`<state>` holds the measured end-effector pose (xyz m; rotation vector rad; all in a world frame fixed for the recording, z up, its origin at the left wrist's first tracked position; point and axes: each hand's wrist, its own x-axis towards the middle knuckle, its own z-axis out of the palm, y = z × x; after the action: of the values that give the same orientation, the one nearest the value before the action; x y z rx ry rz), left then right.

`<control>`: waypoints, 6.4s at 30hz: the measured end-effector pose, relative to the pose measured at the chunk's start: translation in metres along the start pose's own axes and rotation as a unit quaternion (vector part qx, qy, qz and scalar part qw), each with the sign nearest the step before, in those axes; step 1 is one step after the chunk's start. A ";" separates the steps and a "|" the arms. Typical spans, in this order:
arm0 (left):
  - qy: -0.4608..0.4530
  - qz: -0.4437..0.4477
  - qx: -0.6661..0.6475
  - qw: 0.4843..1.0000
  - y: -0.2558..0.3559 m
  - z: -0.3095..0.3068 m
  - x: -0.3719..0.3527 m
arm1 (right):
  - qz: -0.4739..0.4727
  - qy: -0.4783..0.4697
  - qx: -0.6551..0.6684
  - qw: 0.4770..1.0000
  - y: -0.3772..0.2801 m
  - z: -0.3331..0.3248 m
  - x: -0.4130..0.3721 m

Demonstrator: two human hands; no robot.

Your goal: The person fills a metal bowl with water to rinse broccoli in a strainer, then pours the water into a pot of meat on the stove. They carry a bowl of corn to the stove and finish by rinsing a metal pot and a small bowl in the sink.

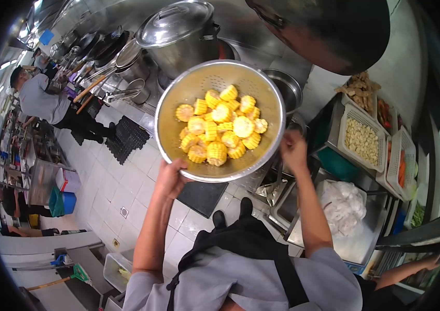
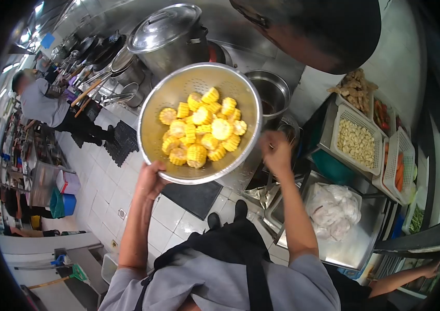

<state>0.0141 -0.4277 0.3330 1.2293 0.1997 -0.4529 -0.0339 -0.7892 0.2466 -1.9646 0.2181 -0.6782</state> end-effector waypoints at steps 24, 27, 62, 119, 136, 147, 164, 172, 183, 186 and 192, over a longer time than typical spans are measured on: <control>0.025 -0.069 -0.004 0.997 -0.055 0.000 0.033 | 0.388 -0.035 0.376 0.840 0.049 -0.106 0.119; 0.021 -0.087 -0.018 0.996 -0.050 -0.011 0.038 | 0.368 -0.022 0.335 0.867 0.023 -0.158 0.093; -0.059 -0.028 0.087 0.994 0.013 -0.038 0.130 | 0.267 0.612 0.413 0.619 0.122 -0.354 -0.436; -0.168 -0.155 0.104 0.968 -0.097 -0.008 0.133 | 0.398 0.081 0.367 0.837 0.018 -0.266 -0.207; -0.101 -0.162 0.372 0.908 -0.199 -0.206 0.051 | 0.326 0.602 0.463 0.563 0.143 -0.469 -0.480; 0.203 -0.431 0.338 0.812 -0.315 -0.460 -0.163 | 0.254 0.695 0.101 0.665 0.010 -0.429 -0.419; 0.183 -0.250 0.169 0.936 -0.280 -0.377 -0.177 | 0.299 -0.081 0.043 0.950 -0.124 -0.077 -0.138; 0.345 -0.267 0.007 0.900 -0.339 -0.473 -0.321 | 0.264 -0.304 0.096 0.910 -0.216 0.206 -0.120; 0.498 -0.199 -0.206 0.818 -0.362 -0.667 -0.374 | 0.251 -0.462 0.186 0.830 -0.296 0.505 -0.175; 0.525 -0.122 -0.199 0.818 -0.282 -0.712 -0.330 | 0.261 -0.500 0.197 0.802 -0.316 0.590 -0.175; 0.527 -0.110 -0.074 0.839 -0.238 -0.796 -0.302 | 0.216 -0.583 0.148 0.769 -0.353 0.787 -0.188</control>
<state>-0.2856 0.3262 -0.0194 1.1922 1.3083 0.1026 0.1936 0.0637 0.2177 -1.5981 -0.2059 0.8118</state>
